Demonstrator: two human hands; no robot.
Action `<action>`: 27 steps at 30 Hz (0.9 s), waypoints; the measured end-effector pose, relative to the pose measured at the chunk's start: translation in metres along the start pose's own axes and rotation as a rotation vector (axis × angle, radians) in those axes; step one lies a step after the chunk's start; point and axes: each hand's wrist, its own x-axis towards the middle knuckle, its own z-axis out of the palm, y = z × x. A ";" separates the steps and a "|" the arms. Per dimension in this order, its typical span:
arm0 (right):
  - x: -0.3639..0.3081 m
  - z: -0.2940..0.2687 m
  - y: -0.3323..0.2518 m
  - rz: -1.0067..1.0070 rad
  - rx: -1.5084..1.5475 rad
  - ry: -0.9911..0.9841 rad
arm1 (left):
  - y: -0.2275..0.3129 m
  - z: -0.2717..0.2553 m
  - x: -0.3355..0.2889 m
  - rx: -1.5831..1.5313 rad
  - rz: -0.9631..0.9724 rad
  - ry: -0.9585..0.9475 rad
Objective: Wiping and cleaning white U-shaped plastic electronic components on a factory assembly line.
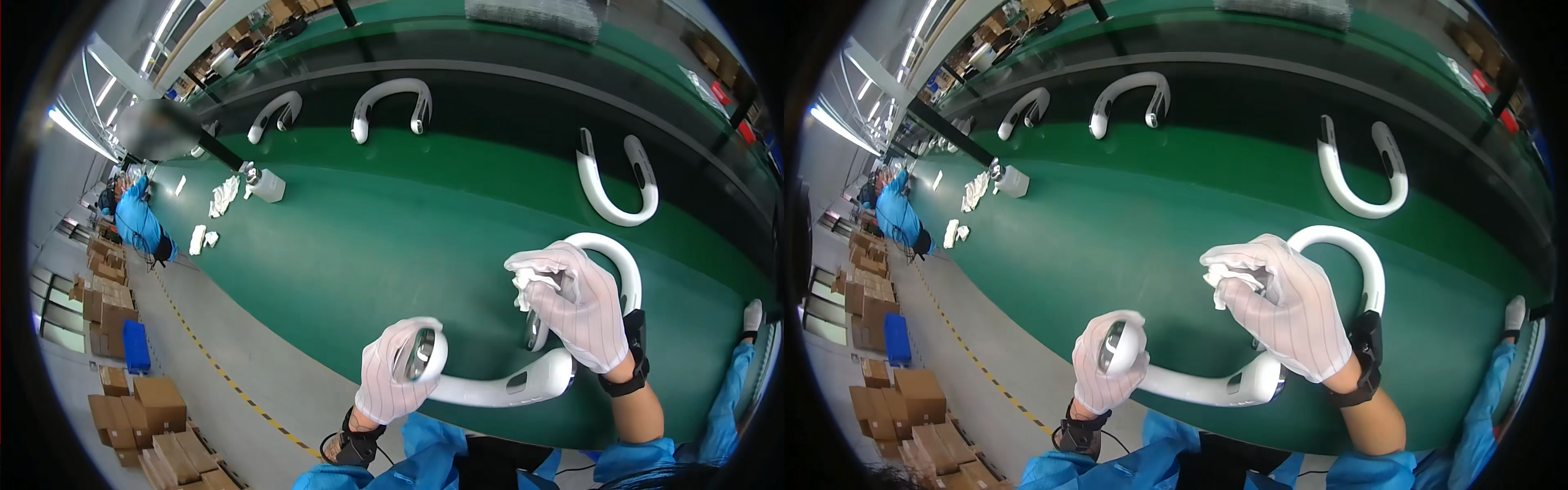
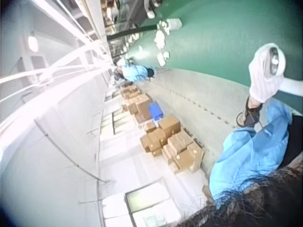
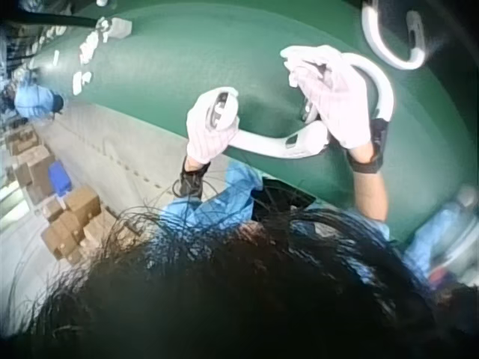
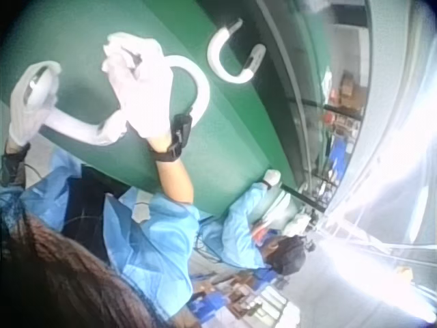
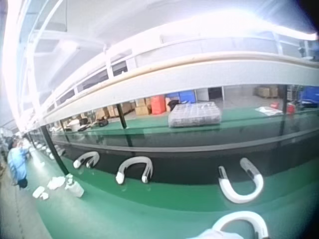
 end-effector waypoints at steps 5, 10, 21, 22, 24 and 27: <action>-0.022 -0.009 0.000 0.054 0.144 0.017 | -0.003 0.000 0.007 -0.009 0.164 0.031; -0.036 -0.019 0.010 0.061 0.082 0.039 | -0.013 -0.002 0.005 0.045 0.207 0.093; -0.075 -0.073 0.042 0.090 -0.068 0.250 | -0.032 -0.014 0.013 -0.278 -0.084 0.331; -0.079 -0.085 0.049 0.063 -0.149 0.272 | -0.022 -0.017 0.028 -0.378 -0.040 0.328; -0.086 -0.107 0.091 0.011 -0.160 0.457 | -0.014 -0.010 0.062 -0.381 -0.085 0.409; -0.086 -0.123 0.137 0.101 0.076 0.716 | -0.024 0.021 0.135 -0.354 -0.094 0.351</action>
